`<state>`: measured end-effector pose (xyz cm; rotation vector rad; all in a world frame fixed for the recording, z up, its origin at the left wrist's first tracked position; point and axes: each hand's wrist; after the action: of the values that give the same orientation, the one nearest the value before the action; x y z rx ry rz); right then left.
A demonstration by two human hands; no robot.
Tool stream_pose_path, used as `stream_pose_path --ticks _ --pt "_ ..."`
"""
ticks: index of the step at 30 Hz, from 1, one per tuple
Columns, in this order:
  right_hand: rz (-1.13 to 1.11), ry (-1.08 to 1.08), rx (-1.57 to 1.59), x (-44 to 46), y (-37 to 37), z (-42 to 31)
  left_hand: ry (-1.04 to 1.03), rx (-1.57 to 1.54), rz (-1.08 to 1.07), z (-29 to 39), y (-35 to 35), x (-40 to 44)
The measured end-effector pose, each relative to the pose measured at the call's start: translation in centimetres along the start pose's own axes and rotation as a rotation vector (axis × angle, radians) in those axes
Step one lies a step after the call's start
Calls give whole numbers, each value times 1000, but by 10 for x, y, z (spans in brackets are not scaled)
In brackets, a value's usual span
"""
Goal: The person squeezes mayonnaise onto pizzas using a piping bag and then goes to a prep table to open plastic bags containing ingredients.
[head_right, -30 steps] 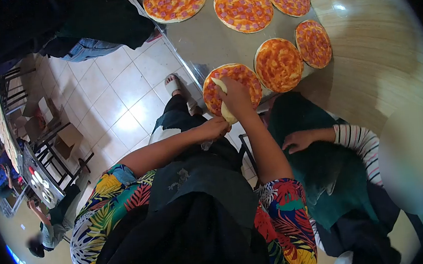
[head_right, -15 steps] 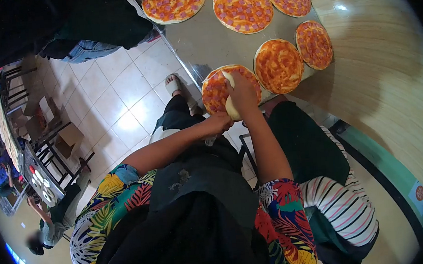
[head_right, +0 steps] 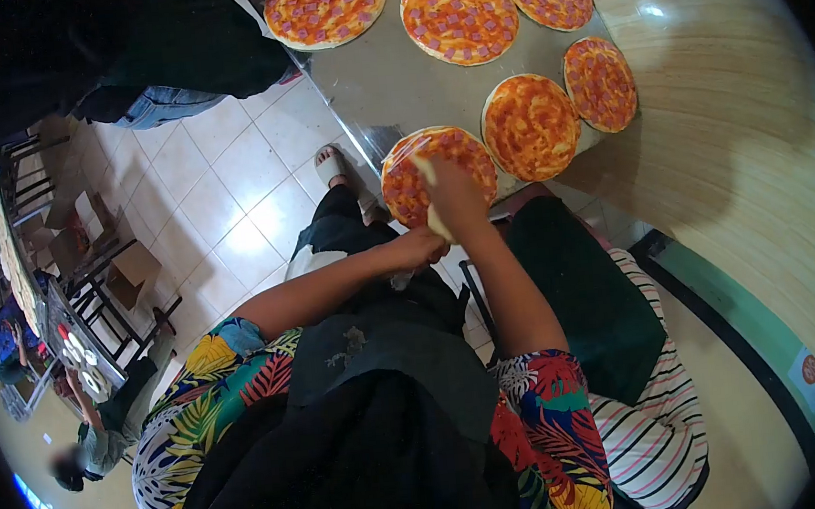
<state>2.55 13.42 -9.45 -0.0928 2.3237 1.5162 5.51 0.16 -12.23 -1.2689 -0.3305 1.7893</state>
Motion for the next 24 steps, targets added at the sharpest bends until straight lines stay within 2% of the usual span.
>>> stream_pose_path --ticks 1,2,3,6,8,9,11,13,15,17,19,22,23,24 --pt "-5 118 -37 -8 -7 -3 -254 265 -100 -16 5 4" --pt "-10 235 -72 -11 -9 -6 -374 401 -158 -21 5 5" --pt "-9 232 -70 -10 -8 -4 -504 531 -201 -25 5 7" --pt "-10 160 -50 -2 3 9 -320 162 -85 -14 -9 7" --pt "145 -30 120 10 7 27 -178 -13 -1 2 -16 9" --pt "145 -31 118 8 5 28 -99 -81 30 9 -19 9" --pt "5 9 57 3 0 24 -57 -105 25 12 -19 0" --pt "19 51 9 -18 -7 0 11 0 -25 0 -17 -10" --pt "-127 231 -70 -29 -19 -8 -402 471 -135 -59 5 13" --pt "-95 200 -81 -25 -12 -4 -541 639 -173 -68 7 12" --pt "-8 99 -16 -12 1 6 -237 278 -104 -17 -12 -3" --pt "99 -31 86 3 17 29 -223 -34 -21 -11 -18 15" --pt "154 -92 107 5 20 31 -285 30 -29 -11 -21 16" --pt "226 25 143 3 17 27 -348 95 -36 -10 -23 17"
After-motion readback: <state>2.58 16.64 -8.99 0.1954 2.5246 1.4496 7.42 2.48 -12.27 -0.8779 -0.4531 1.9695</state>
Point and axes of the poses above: each hand's wrist, its own x-axis towards the middle knuckle, its own y-axis out of the back of the hand, z = x × y, and after that the axes turned 15 degrees about -x, right-handed
